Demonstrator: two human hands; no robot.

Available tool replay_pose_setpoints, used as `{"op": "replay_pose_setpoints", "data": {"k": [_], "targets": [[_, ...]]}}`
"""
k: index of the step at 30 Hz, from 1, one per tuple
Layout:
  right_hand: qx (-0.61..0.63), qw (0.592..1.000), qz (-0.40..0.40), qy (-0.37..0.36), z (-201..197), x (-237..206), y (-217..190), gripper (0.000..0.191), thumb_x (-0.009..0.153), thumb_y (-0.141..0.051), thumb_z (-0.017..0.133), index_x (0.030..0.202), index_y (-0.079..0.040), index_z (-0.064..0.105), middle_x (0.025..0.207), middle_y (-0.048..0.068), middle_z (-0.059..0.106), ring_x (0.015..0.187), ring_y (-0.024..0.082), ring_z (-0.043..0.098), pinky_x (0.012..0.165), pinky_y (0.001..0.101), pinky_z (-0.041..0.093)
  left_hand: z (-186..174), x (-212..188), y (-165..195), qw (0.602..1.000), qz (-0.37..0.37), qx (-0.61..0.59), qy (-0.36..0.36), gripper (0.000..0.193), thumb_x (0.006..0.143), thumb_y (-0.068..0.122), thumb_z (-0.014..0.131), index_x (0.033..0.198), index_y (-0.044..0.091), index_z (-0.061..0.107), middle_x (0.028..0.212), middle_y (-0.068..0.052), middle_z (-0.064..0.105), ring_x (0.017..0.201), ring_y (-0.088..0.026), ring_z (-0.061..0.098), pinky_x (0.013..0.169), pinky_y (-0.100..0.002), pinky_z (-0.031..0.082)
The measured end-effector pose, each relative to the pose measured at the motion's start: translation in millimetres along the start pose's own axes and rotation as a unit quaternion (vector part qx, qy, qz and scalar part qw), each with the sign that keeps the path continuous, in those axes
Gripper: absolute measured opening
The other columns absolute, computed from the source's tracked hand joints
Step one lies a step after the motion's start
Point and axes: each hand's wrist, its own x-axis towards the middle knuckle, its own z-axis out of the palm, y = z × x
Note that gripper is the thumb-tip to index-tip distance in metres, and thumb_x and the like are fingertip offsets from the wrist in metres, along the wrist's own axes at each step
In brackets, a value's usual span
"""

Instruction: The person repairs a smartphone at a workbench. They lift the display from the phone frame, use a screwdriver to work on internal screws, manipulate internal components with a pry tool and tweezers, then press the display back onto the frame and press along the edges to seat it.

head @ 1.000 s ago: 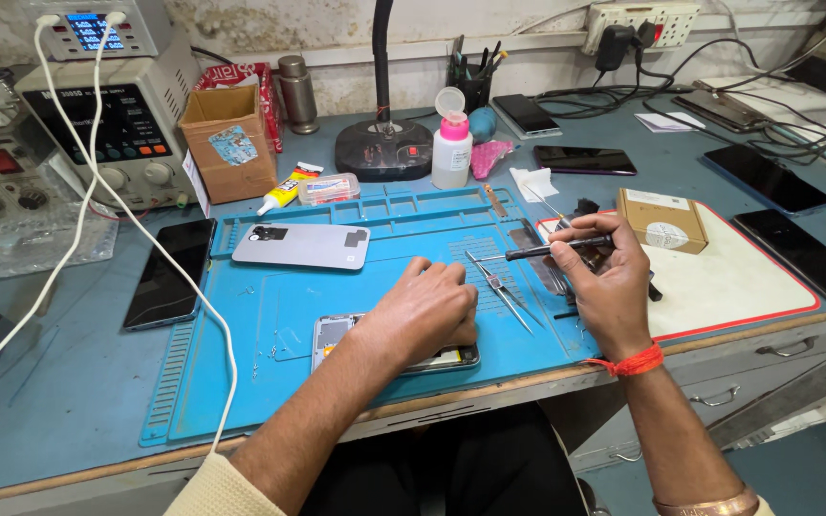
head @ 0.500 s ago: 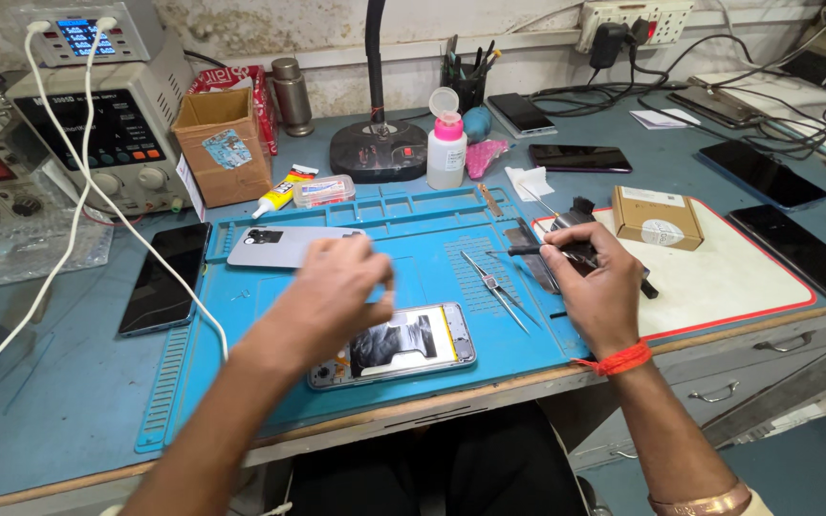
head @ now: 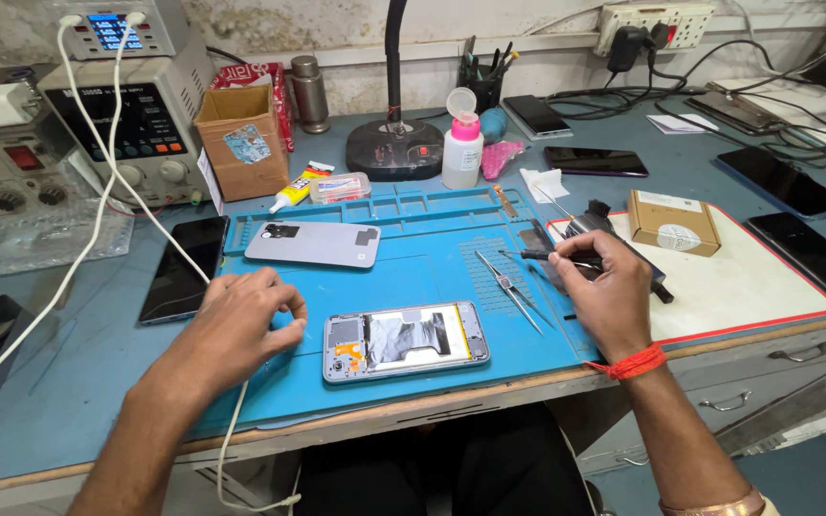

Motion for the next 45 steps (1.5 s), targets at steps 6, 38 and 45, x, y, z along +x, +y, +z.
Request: {"op": "replay_pose_setpoints", "data": {"k": [6, 38, 45], "targets": [[-0.035, 0.999, -0.002, -0.004, -1, -2, -4, 0.011, 0.088, -0.007, 0.078, 0.098, -0.003, 0.074, 0.090, 0.008, 0.075, 0.075, 0.015, 0.072, 0.065, 0.0285, 0.055, 2, 3, 11, 0.999, 0.029, -0.016, 0.034, 0.018, 0.089, 0.020, 0.064, 0.102, 0.017, 0.076, 0.097, -0.004, 0.071, 0.104, -0.022, 0.065, 0.108, -0.042, 0.041], [0.049, 0.954, -0.197, -0.219, -17, -6, -95, 0.023, 0.081, -0.004, 0.082, 0.103, -0.007, 0.076, 0.088, 0.004, 0.072, 0.077, 0.014, 0.077, 0.067, 0.0256, 0.061, 6, 22, 96, 0.889, 0.241, -0.383, 0.062, 0.061, 0.085, 0.024, 0.074, 0.140, 0.010, 0.052, 0.132, -0.006, 0.074, 0.126, -0.024, 0.067, 0.113, -0.040, 0.047], [0.055, 0.968, -0.047, -0.238, -21, -11, -121, 0.022, 0.077, -0.012, 0.085, 0.096, -0.002, 0.077, 0.079, 0.004, 0.073, 0.068, 0.012, 0.073, 0.062, 0.0248, 0.059, 23, 12, 128, 0.876, 0.293, -0.197, 0.327, 0.100, 0.079, 0.034, 0.091, 0.157, 0.008, 0.033, 0.135, -0.014, 0.055, 0.120, -0.034, 0.055, 0.105, -0.047, 0.044]]}}
